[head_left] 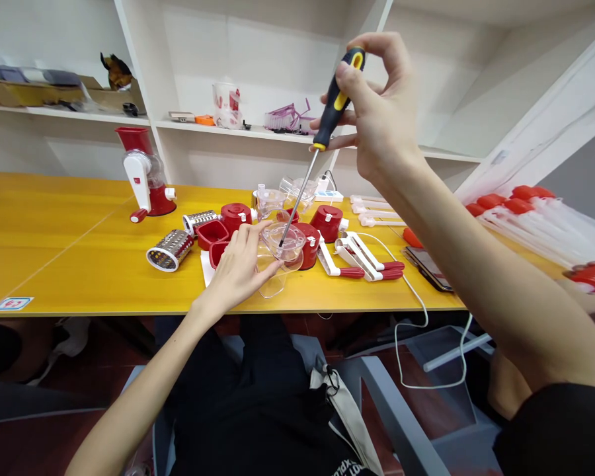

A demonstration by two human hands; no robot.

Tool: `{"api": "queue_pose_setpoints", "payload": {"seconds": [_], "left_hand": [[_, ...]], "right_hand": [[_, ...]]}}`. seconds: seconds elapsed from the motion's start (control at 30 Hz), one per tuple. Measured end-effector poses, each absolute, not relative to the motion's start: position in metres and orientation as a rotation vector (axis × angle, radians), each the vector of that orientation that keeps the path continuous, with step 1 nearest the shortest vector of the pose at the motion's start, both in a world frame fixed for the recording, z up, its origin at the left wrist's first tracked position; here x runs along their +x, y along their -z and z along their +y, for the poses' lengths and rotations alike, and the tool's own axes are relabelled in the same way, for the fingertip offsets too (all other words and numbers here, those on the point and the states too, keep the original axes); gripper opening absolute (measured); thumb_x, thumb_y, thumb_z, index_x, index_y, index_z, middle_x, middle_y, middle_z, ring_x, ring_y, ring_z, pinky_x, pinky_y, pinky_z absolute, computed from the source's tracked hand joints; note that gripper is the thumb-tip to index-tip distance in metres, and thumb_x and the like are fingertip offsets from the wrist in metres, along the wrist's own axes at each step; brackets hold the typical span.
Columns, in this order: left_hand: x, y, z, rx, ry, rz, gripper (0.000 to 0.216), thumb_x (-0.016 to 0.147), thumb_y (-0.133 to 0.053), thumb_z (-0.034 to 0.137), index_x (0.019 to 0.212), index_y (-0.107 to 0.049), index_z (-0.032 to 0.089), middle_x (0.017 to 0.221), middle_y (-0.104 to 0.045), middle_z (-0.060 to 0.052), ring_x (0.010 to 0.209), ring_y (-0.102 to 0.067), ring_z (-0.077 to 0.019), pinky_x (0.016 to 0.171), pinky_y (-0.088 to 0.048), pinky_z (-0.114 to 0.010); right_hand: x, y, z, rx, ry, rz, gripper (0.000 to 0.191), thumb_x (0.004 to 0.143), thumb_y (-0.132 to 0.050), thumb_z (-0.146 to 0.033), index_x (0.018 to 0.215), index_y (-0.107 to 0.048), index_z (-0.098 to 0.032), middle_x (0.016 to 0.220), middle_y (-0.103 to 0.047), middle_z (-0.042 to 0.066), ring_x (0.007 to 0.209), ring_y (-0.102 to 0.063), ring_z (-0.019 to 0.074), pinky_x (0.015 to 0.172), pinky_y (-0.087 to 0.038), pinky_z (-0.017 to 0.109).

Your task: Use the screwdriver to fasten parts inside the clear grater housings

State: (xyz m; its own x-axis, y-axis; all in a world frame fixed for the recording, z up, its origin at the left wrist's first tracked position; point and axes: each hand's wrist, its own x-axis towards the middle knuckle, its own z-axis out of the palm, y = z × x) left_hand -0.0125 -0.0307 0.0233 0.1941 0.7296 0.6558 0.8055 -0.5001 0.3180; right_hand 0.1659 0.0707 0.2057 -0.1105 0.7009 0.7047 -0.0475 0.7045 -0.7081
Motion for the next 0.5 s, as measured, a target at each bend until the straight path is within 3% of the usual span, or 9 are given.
{"api": "queue_pose_setpoints", "payload": {"seconds": [0.27, 0.5], "left_hand": [[-0.011, -0.024, -0.031, -2.357, 1.227, -1.535, 0.064, 0.095, -0.068, 0.043, 0.147, -0.038, 0.021, 0.132, -0.056, -0.014, 0.123, -0.058, -0.0327, 0.106, -0.051, -0.053], [-0.030, -0.030, -0.029, -2.559, 1.291, -1.492, 0.061, 0.093, -0.070, 0.043, 0.145, -0.044, 0.023, 0.142, -0.056, -0.013, 0.132, -0.056, -0.0313, 0.115, -0.045, -0.052]], "right_hand": [[0.178, -0.202, 0.085, -0.572, -0.698, -1.511, 0.025, 0.088, -0.061, -0.032, 0.107, -0.046, -0.030, 0.079, -0.060, -0.004, 0.065, -0.069, 0.0148, 0.042, -0.052, 0.024], [0.204, -0.201, 0.089, -0.444, -0.589, -1.428, 0.047, 0.079, -0.077, -0.050, 0.108, -0.045, -0.032, 0.091, -0.063, -0.003, 0.079, -0.073, 0.0128, 0.042, -0.038, 0.010]]}}
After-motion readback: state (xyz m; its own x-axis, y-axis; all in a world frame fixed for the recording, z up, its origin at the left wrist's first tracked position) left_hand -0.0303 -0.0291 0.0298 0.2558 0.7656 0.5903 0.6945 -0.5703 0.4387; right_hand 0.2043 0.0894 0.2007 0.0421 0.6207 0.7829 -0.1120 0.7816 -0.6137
